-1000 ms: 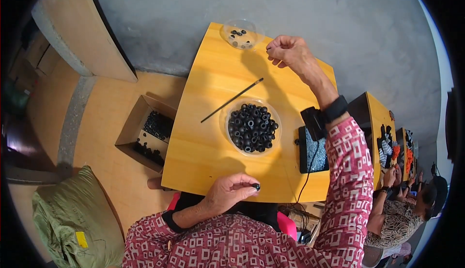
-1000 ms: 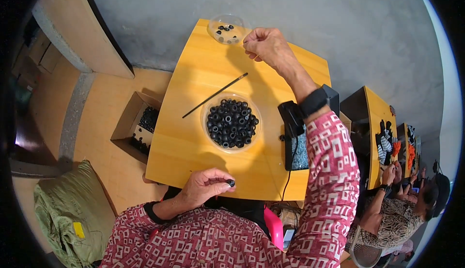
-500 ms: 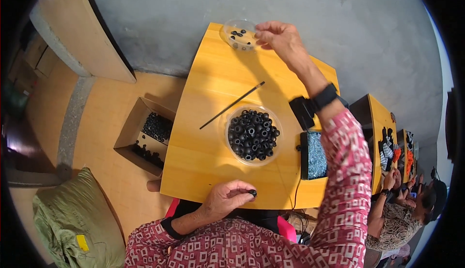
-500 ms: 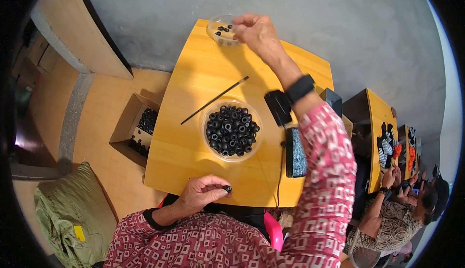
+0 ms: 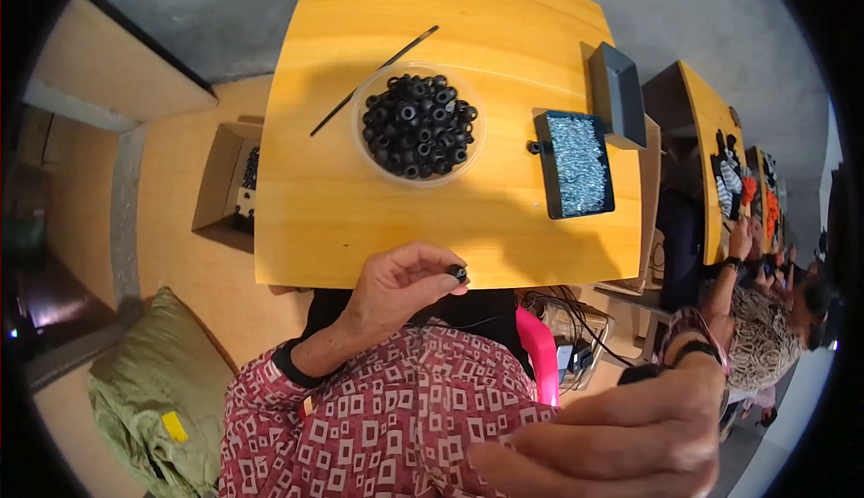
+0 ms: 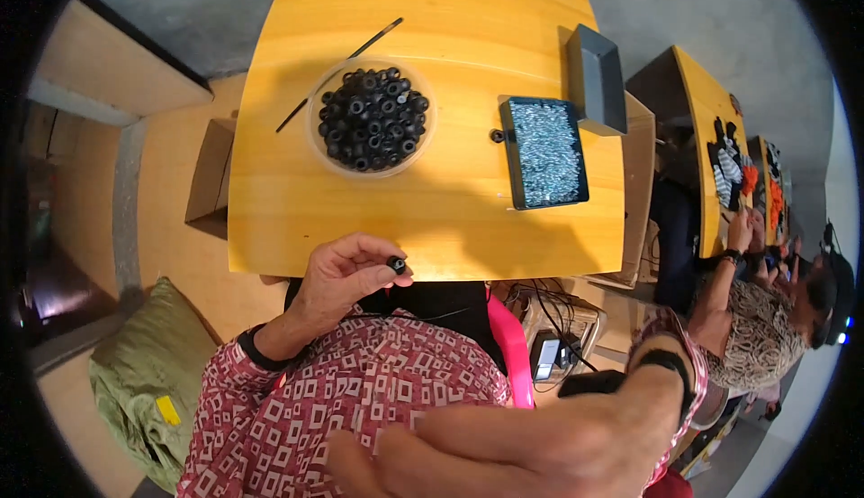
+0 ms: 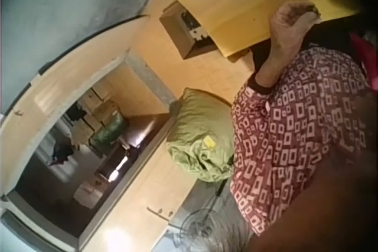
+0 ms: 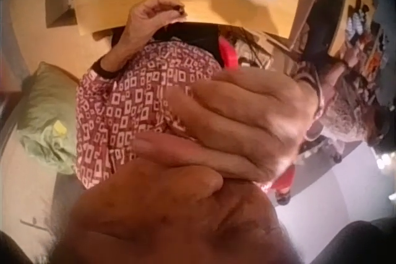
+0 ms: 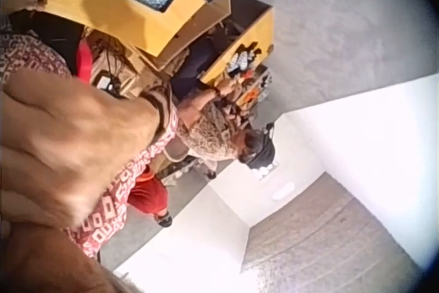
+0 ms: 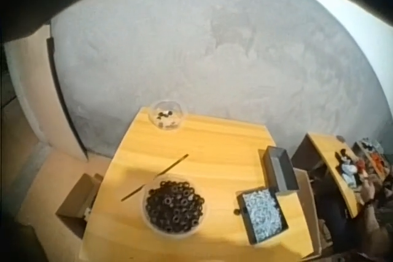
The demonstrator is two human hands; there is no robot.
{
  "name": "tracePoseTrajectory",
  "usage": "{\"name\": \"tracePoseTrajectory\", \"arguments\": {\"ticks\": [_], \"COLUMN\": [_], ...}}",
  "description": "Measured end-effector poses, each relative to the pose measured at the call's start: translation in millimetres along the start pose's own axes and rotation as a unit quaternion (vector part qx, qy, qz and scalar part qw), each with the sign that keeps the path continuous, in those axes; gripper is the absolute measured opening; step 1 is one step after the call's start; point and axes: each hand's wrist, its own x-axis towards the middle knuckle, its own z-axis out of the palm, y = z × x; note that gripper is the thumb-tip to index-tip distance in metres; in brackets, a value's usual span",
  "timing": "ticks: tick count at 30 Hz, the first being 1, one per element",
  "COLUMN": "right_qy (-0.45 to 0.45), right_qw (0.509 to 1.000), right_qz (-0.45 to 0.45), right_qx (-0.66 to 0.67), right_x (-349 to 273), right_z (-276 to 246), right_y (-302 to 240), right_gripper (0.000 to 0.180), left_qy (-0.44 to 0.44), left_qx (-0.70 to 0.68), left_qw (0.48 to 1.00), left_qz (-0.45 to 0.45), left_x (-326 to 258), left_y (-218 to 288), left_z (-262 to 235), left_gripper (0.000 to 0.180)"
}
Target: The person assembles small plastic components by inserting tiny blue beads into black rubber rings by hand.
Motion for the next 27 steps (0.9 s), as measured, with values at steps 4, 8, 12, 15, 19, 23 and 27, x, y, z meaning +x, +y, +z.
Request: {"name": "tracePoseTrajectory", "arguments": {"ticks": [4, 8, 12, 15, 19, 23, 27], "right_qy": [0.078, 0.084, 0.130, 0.128, 0.114, 0.073, 0.026], "right_qw": [0.996, 0.974, 0.906, 0.921, 0.922, 0.922, 0.910], "right_qz": [0.008, 0.181, 0.404, 0.364, 0.367, 0.374, 0.389], "right_qx": [-0.032, -0.110, -0.005, -0.057, -0.051, -0.076, -0.139], "right_x": [-31, -39, -45, -43, -32, -22, -18], "right_z": [7, 10, 34, 47, 65, 80, 92], "right_y": [-12, 55, 107, 140, 171, 183, 191], "right_gripper": [0.029, 0.028, 0.019, 0.017, 0.014, 0.013, 0.015], "left_qy": [-0.021, -0.009, -0.015, -0.020, -0.008, -0.003, 0.003], "left_qx": [0.005, -0.029, -0.035, -0.034, -0.021, 0.025, 0.030], "left_qw": [1.000, 0.999, 0.999, 0.999, 1.000, 1.000, 1.000], "left_qz": [-0.011, 0.017, 0.013, 0.024, 0.013, 0.012, 0.006], "left_x": [1, -9, -7, -6, -6, -6, -5], "left_y": [-5, -15, -13, -14, -10, -5, -4], "left_z": [2, -12, -11, -13, -16, -17, -19], "left_gripper": [0.018, 0.017, 0.017, 0.017, 0.017, 0.017, 0.016]}}
